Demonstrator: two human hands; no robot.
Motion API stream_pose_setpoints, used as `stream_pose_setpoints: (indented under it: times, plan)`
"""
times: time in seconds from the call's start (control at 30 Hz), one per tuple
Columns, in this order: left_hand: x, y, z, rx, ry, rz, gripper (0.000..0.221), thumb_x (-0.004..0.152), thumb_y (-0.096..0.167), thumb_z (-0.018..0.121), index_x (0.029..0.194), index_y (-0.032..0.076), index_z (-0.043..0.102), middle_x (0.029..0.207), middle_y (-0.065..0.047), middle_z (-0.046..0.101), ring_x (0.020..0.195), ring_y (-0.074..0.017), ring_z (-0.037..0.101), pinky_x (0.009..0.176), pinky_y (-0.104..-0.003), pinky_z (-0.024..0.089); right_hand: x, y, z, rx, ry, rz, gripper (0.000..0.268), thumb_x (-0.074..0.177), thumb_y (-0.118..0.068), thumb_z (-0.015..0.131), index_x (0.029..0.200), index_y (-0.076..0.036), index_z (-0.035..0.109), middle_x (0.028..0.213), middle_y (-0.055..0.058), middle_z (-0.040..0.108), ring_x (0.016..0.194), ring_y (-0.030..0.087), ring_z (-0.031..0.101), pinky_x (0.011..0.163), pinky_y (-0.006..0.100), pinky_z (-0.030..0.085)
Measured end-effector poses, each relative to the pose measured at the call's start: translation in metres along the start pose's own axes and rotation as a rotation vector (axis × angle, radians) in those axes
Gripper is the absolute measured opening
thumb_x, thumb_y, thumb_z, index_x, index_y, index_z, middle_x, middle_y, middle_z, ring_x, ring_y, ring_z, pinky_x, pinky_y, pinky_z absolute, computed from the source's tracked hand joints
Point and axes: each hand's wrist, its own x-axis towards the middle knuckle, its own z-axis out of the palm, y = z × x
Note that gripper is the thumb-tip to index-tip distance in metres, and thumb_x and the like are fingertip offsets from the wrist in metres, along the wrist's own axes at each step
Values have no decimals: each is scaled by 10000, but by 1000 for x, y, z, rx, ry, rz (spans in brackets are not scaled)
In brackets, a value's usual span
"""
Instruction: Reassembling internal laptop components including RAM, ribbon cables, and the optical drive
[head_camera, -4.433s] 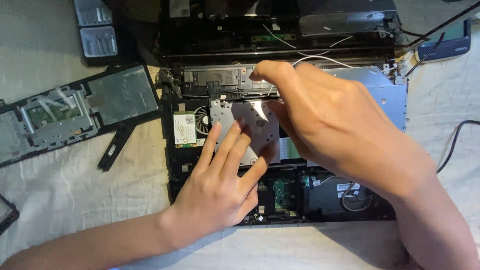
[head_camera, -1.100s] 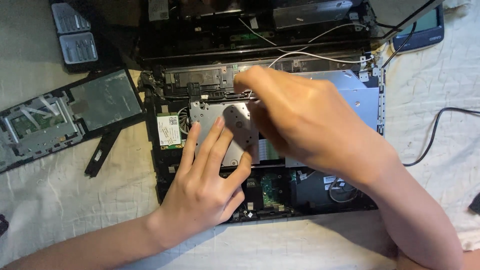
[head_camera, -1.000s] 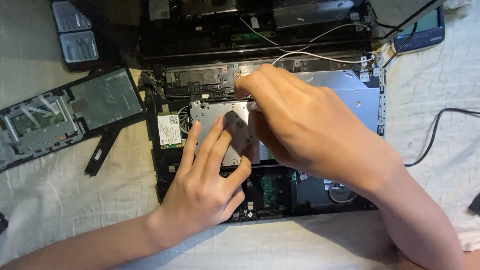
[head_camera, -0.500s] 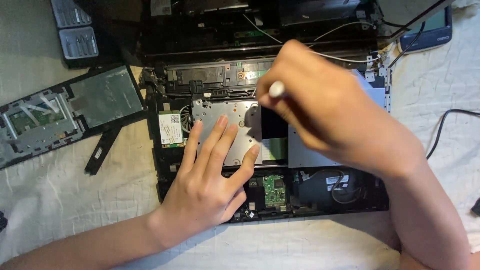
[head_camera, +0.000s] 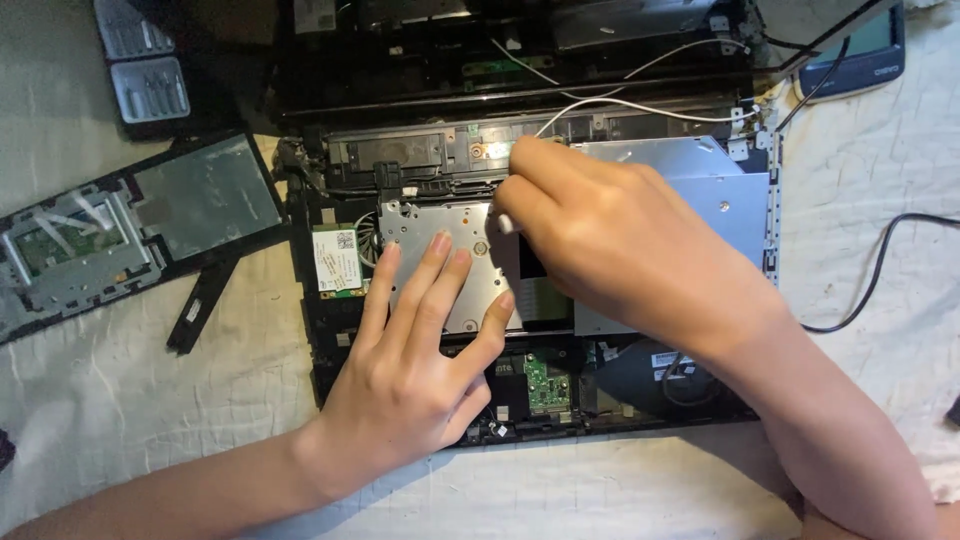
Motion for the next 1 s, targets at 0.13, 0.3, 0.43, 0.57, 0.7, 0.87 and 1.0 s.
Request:
stream_pose_setpoints:
  times: [0.13, 0.3, 0.43, 0.57, 0.7, 0.87, 1.0]
  plan:
    - [3, 1, -2, -38, 25, -17, 580, 706, 285, 875, 1220, 95, 684, 1385, -361, 491, 1377, -496, 471, 1162, -698, 358, 0, -7, 4, -270, 43, -66, 273, 896, 99, 610, 816, -113, 456, 876, 70, 469, 657, 231, 522, 512, 377, 441]
    - [2, 2, 0, -64, 36, -19, 472, 715, 225, 844, 1135, 80, 683, 1382, -369, 489, 1373, -511, 472, 1159, -713, 357, 3, -12, 14, -499, 92, -63, 271, 885, 76, 599, 816, -156, 477, 860, 26, 463, 693, 151, 494, 547, 281, 430]
    - [3, 2, -1, -39, 26, -19, 531, 713, 256, 861, 1180, 80, 679, 1376, -377, 488, 1368, -514, 484, 1157, -708, 359, 4, -8, 14, -562, 148, -106, 250, 965, 27, 559, 824, -173, 503, 859, 5, 468, 715, 135, 481, 566, 250, 432]
    - [3, 1, -1, -48, 32, -16, 528, 751, 217, 808, 1238, 78, 662, 1356, -380, 497, 1347, -526, 503, 1138, -721, 380, 5, 2, 8, -526, 126, -174, 243, 1008, 17, 577, 851, -158, 519, 893, 16, 499, 727, 149, 487, 612, 271, 462]
    - [2, 1, -1, -27, 11, -13, 665, 703, 241, 864, 1312, 96, 640, 1366, -369, 500, 1355, -515, 505, 1133, -716, 395, 4, 5, 5, -422, 143, -186, 303, 1020, 71, 534, 810, -137, 466, 857, 29, 445, 695, 177, 454, 576, 305, 428]
    - [2, 0, 0, -22, 8, -8, 741, 687, 287, 890, 1346, 89, 616, 1376, -370, 497, 1361, -515, 503, 1135, -719, 392, -8, 15, -20, -323, 91, -182, 309, 1034, 108, 594, 852, -105, 465, 876, 50, 469, 719, 207, 463, 615, 346, 435]
    - [1, 1, 1, -14, 2, -20, 760, 685, 318, 920, 1357, 113, 630, 1366, -351, 509, 1356, -497, 511, 1124, -711, 409, -50, 64, -39, -178, -142, 209, 269, 826, 92, 602, 1042, -61, 550, 1051, 134, 537, 934, 341, 571, 738, 455, 470]
